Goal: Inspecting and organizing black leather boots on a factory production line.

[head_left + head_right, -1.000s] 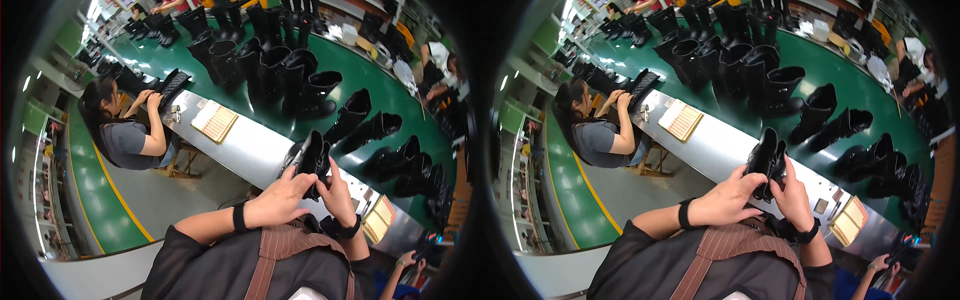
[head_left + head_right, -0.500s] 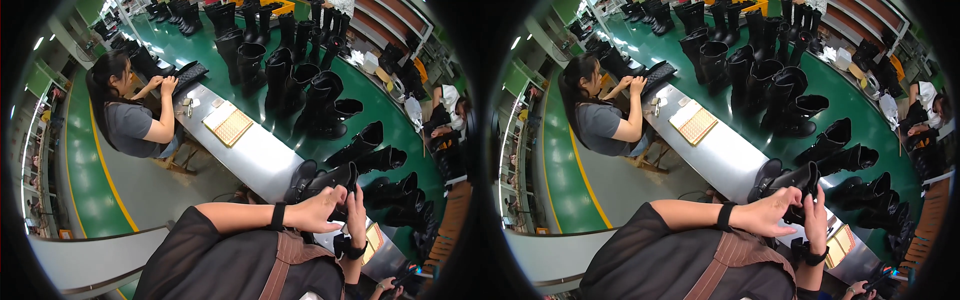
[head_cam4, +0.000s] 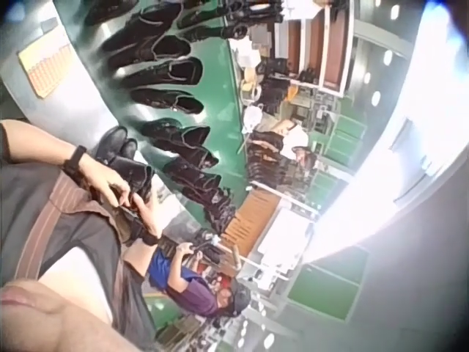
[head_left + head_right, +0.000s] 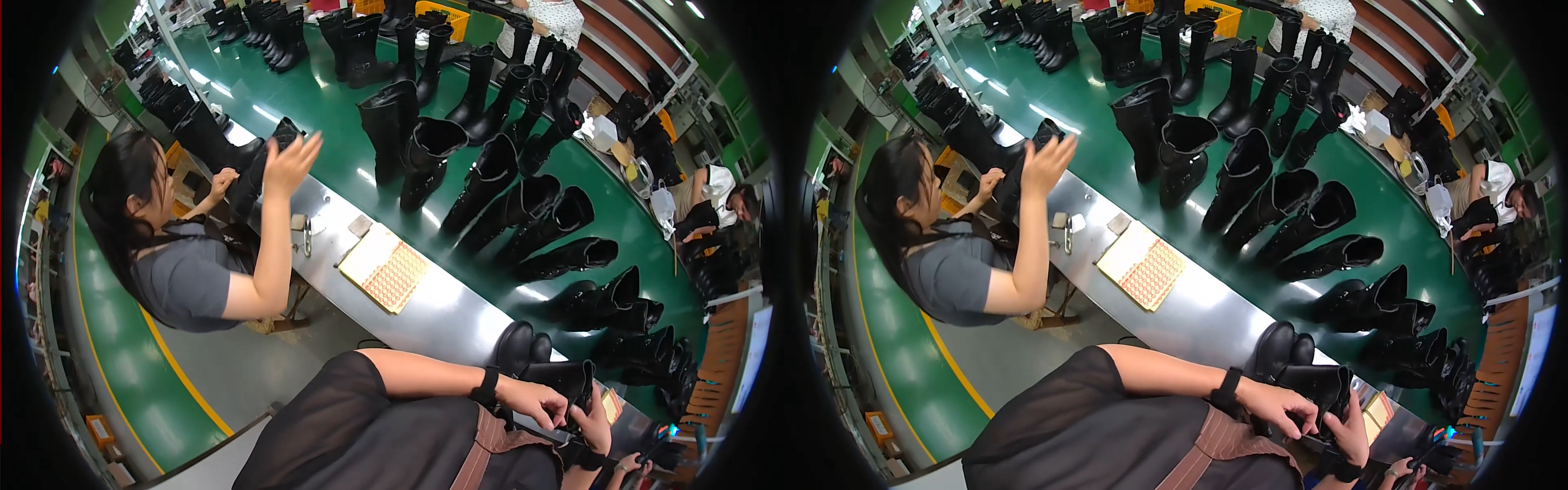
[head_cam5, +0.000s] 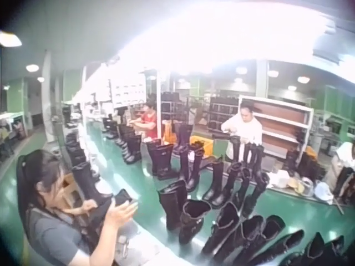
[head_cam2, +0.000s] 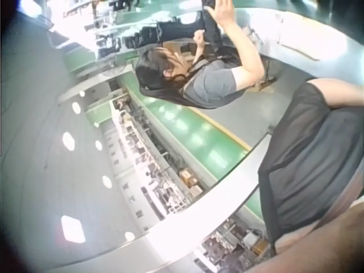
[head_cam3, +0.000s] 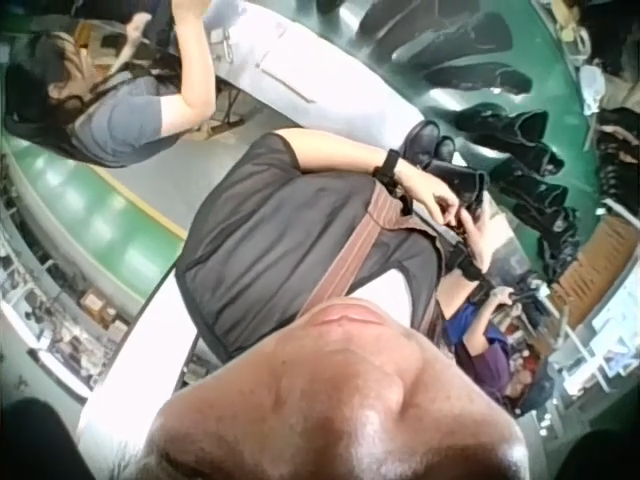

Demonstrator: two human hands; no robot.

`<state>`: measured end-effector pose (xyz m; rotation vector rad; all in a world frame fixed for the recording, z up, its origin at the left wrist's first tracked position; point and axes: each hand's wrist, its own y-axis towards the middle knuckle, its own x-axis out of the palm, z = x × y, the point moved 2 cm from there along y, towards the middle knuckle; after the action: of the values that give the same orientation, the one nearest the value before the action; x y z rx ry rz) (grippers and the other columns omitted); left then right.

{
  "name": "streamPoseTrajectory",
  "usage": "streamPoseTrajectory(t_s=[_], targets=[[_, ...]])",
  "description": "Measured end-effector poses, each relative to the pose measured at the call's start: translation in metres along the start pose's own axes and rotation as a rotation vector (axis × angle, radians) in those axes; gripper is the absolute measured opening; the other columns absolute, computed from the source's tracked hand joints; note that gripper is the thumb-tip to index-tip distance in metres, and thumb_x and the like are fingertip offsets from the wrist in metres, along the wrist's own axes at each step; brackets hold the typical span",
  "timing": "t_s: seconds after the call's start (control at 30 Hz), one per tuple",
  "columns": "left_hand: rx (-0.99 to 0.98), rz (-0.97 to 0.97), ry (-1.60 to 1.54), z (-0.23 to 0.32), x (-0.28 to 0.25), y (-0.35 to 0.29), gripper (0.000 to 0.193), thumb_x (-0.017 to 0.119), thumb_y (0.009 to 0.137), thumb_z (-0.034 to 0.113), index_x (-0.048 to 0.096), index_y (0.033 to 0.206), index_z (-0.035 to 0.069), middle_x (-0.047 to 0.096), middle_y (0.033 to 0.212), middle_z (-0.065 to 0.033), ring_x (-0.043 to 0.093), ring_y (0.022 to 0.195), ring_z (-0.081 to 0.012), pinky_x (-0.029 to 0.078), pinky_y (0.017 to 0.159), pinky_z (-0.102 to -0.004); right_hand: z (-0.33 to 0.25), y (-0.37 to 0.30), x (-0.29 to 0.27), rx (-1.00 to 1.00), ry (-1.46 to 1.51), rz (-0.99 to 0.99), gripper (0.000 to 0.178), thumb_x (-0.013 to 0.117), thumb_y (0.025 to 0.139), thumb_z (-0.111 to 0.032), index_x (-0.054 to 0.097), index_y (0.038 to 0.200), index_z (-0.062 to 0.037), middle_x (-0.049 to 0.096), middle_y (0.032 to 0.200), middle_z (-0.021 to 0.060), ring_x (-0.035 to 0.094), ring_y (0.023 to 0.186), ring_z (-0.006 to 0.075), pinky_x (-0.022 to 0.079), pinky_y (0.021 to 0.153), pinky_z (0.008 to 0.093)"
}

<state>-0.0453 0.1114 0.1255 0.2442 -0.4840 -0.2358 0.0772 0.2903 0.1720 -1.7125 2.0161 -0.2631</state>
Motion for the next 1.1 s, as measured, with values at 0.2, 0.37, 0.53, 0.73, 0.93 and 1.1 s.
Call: streamPoseTrajectory(t_s=[0.2,0.37,0.53,0.73,0.93,1.1], targets=[[-0.038,0.024,0.211,0.021,-0.025,-0.026,0.021,0.064,0.086,0.016,0.058,0.099,0.002,0.064,0.102,-0.0090,0.061,0.100,-0.0189,0.045,0.090,-0.0325,-0.026,0.014,0.026,0.082,-0.146,0.152,0.062,0.068,0.076,-0.001,0.039,0.131,-0.0011,0.060,0.113,0.0127,0.060,0.100,0.0213,0.048,0.087,0.0322],[-0.001,0.097,0.325,0.028,-0.037,-0.040,0.015,0.060,0.088,0.015,0.057,0.093,0.001,0.065,0.086,-0.0082,0.062,0.080,-0.0167,0.048,0.073,-0.0318,-0.041,0.019,0.045,0.104,-0.785,0.377,0.055,0.072,0.076,-0.009,0.046,0.123,0.0017,0.066,0.098,0.0222,0.066,0.091,0.0327,0.051,0.078,0.0373],[0.103,0.396,0.461,0.036,-0.056,-0.050,0.014,0.059,0.085,0.013,0.058,0.088,-0.001,0.063,0.075,-0.0111,0.062,0.072,-0.0228,0.048,0.066,-0.0348,-0.018,0.003,0.043,0.041,-0.769,0.454,0.059,0.073,0.078,-0.015,0.046,0.127,0.0025,0.065,0.104,0.0256,0.065,0.097,0.0361,0.050,0.082,0.0392],[0.433,1.525,1.487,0.175,-0.127,-0.161,0.079,0.074,0.070,0.022,0.037,0.139,0.008,0.031,0.144,-0.0233,0.025,0.136,-0.0459,0.020,0.109,-0.0607,-0.042,0.002,0.065,0.059,-0.893,0.481,0.057,0.073,0.078,-0.015,0.047,0.125,0.0025,0.066,0.103,0.0244,0.065,0.097,0.0381,0.050,0.082,0.0393],[-0.286,1.802,1.835,0.236,-0.207,-0.262,0.107,0.090,0.050,0.037,0.038,0.143,0.028,0.001,0.155,-0.0259,0.002,0.143,-0.0462,0.006,0.111,-0.0661,-0.047,0.012,0.061,0.071,-0.846,0.488,0.052,0.073,0.076,-0.013,0.050,0.120,0.0012,0.066,0.101,0.0237,0.064,0.096,0.0385,0.050,0.081,0.0395],[-0.574,1.834,1.841,0.269,-0.252,-0.301,0.066,0.082,0.059,0.050,0.064,0.116,0.024,0.016,0.151,-0.0293,0.003,0.143,-0.0463,0.005,0.111,-0.0653,-0.024,0.014,0.043,0.103,-0.669,0.476,0.054,0.073,0.076,-0.013,0.049,0.122,0.0014,0.066,0.101,0.0252,0.064,0.096,0.0388,0.050,0.083,0.0401]])
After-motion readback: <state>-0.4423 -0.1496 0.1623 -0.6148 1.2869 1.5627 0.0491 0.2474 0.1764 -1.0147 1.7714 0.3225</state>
